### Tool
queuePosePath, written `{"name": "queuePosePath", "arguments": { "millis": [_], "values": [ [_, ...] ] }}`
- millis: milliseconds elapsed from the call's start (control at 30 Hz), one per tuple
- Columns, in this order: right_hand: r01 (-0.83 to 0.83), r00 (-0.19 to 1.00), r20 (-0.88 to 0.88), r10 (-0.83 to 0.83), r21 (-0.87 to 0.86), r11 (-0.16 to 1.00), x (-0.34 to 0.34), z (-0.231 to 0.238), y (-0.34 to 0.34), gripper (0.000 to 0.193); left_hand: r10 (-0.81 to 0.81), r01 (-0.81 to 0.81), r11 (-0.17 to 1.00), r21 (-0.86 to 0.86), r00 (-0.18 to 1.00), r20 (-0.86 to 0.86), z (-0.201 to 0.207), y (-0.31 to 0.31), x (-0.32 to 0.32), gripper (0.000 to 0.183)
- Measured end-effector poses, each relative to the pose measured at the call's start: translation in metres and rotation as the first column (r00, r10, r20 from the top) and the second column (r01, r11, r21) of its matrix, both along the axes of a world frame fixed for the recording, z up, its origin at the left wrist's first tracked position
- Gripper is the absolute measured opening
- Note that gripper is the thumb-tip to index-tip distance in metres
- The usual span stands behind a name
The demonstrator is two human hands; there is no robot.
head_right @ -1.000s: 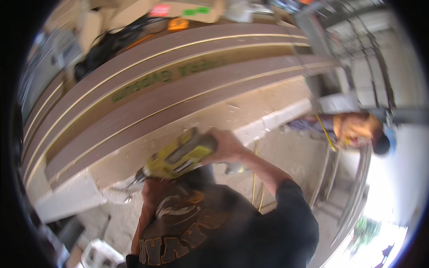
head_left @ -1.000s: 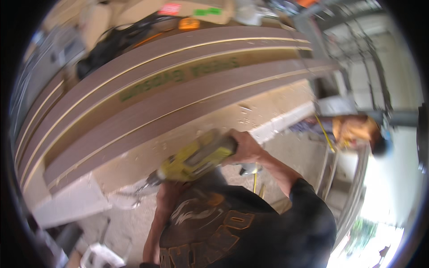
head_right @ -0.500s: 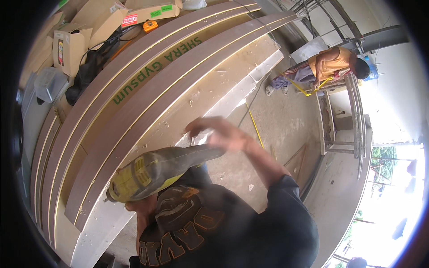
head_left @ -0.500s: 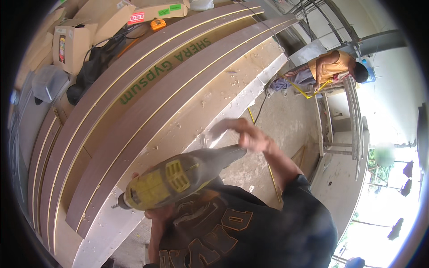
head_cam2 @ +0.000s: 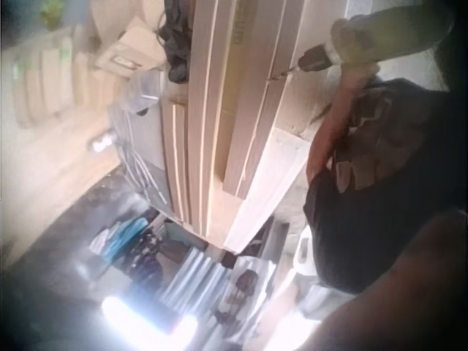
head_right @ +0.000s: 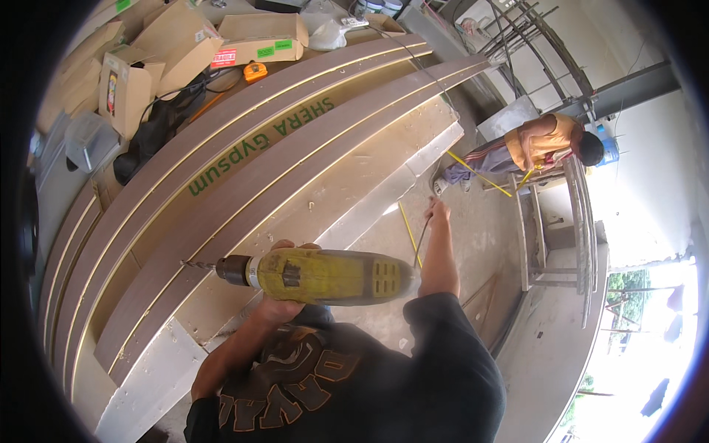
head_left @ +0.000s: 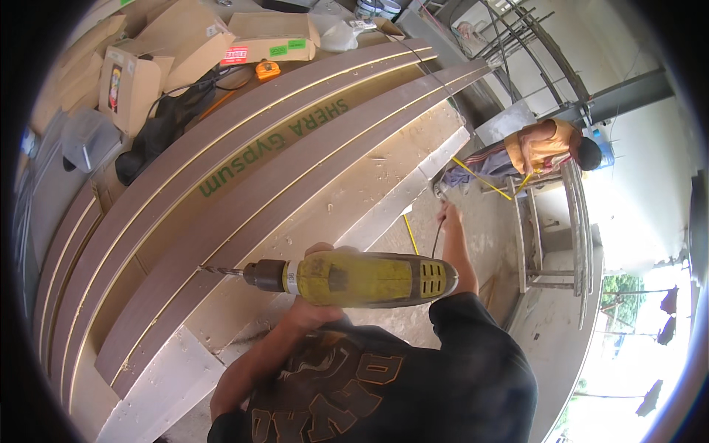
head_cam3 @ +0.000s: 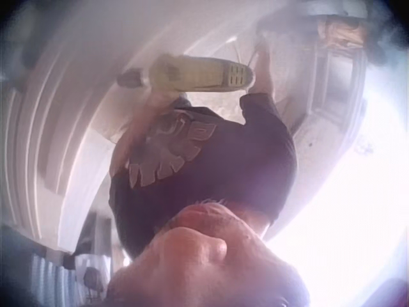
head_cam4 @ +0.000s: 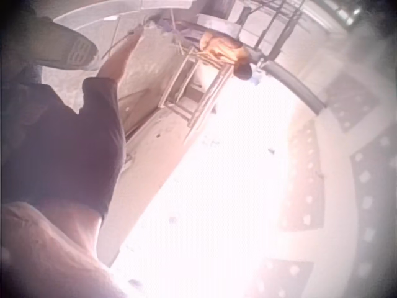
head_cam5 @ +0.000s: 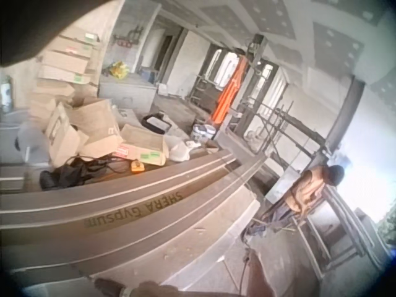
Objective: The person uses a yellow power drill to secure long, curved wooden panels to a ceiling structure. They repeatedly position the panels, drill pilot holes, and drive screws to fasten the wood. The person also uses a pencil to mark the panels and adjusts their position to ensure alignment with the existing structure.
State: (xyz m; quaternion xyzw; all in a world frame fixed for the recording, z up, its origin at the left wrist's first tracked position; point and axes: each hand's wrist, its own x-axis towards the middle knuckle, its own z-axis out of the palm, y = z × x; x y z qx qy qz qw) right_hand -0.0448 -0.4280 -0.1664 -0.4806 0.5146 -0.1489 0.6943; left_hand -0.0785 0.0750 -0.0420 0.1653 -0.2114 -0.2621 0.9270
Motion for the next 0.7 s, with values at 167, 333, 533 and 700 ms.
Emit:
{"name": "queuePosePath", "arguments": {
  "millis": [167, 333, 533, 700],
  "values": [
    [0.370, 0.821, 0.441, -0.362, 0.070, 0.926, 0.035, 0.064, -0.094, 0.018, 0.067, -0.086, 0.986, 0.145, 0.990, 0.128, 0.019, -0.064, 0.024, 0.097],
    [-0.109, 0.630, 0.700, 0.336, -0.349, 0.931, 0.069, 0.153, -0.042, 0.017, 0.188, -0.198, 0.968, 0.155, 0.979, 0.074, 0.015, -0.088, 0.047, 0.095],
    [-0.971, 0.045, -0.572, 0.819, -0.218, -0.099, 0.007, 0.196, 0.095, 0.020, 0.468, -0.423, 0.841, 0.338, 0.882, -0.060, 0.010, 0.007, 0.023, 0.101],
    [-0.941, -0.279, -0.484, 0.829, -0.033, -0.337, -0.020, 0.170, 0.190, 0.031, 0.543, -0.432, 0.785, 0.444, 0.824, -0.160, 0.018, 0.041, -0.008, 0.102]
  ]
}}
